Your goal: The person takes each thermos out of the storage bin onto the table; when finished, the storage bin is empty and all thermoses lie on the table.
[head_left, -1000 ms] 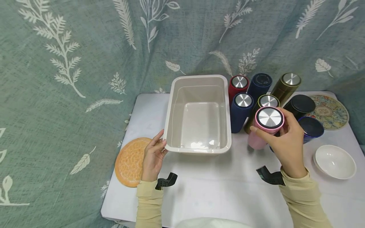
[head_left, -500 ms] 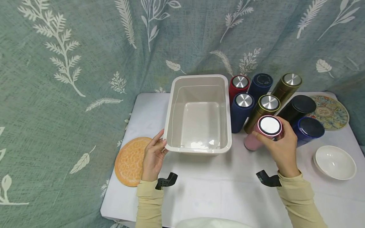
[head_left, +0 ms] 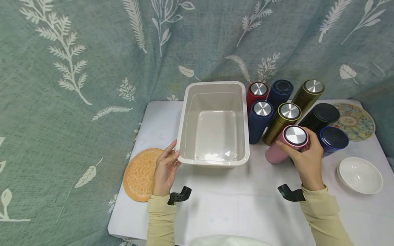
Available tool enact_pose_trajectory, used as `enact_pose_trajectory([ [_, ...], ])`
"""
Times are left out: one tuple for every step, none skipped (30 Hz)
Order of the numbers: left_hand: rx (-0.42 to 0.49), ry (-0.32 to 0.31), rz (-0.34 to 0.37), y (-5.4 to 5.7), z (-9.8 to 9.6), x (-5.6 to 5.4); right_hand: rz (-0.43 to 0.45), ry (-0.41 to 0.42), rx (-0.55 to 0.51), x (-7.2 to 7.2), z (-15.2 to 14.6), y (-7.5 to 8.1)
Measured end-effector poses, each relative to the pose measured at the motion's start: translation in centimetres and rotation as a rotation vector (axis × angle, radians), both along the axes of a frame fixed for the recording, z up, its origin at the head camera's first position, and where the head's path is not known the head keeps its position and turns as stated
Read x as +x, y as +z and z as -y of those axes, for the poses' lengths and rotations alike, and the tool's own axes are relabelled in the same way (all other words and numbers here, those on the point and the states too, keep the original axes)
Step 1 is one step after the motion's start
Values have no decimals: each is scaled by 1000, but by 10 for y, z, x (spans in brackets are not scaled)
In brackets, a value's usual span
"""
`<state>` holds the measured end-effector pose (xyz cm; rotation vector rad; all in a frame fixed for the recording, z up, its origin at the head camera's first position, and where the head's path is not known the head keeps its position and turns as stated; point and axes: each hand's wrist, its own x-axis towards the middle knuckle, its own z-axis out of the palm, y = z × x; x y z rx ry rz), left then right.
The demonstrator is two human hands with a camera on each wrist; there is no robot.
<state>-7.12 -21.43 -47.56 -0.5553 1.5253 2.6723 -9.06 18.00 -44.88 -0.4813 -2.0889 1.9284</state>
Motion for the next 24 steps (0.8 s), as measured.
enact_pose_trajectory([
  [0, -1, 2, 0, -1, 0, -13, -10, -13, 1, -1, -2],
  [-1, -1, 3, 0, -1, 0, -31, -18, -17, 1, -1, -4],
  [-1, 0, 4, 0, -2, 0, -43, -24, -14, 1, -1, -6],
  [0, 2, 3, 0, -2, 0, -57, -26, -14, 1, -1, -8],
  [0, 4, 0, 0, -2, 0, -70, -26, -9, 0, -1, -10],
  [-1, 7, -1, 0, -2, 0, -86, -28, -11, -1, 0, -12],
  [0, 7, -1, 0, -2, 0, -108, -32, -21, -2, 1, -15],
  [2, 6, -1, 0, -3, 0, -127, -37, -28, -3, 1, -17],
  [3, 3, -1, -1, -3, 0, -148, -43, -48, -3, 1, -20],
  [1, 1, -3, 0, -3, 0, -169, -51, -59, -4, 2, -23],
  [0, -2, -4, 0, -3, 0, -190, -58, -68, -4, 3, -25],
  [0, -3, -4, -1, -3, 0, -211, -65, -76, -4, 3, -28],
  [-1, -5, -6, -1, -3, 0, -229, -70, -76, -5, 4, -31],
  [-4, -5, -10, -1, -3, 0, -248, -71, -72, -5, 5, -34],
  [-7, -4, -12, -1, -3, 0, -264, -72, -64, -6, 6, -37],
  [-10, -2, -13, -1, -3, 1, -279, -75, -51, -6, 6, -40],
  [-10, 0, -14, -2, -2, 1, -293, -77, -40, -7, 6, -42],
  [-12, -1, -15, -2, -2, 1, -305, -83, -31, -8, 7, -45],
  [-12, -2, -16, -2, -2, 1, -315, -88, -26, -8, 7, -48],
  [-15, -4, -17, -3, -2, 1, -325, -93, -22, -9, 7, -50],
  [-13, -4, -16, -3, -2, 1, -333, -97, -25, -9, 6, -53],
  [-12, -5, -16, -3, -2, 1, -340, -100, -27, -10, 6, -55],
  [-12, -5, -17, -3, -2, 0, -347, -103, -31, -10, 6, -57],
  [-12, -4, -17, -3, -2, 0, -353, -105, -34, -10, 6, -60],
])
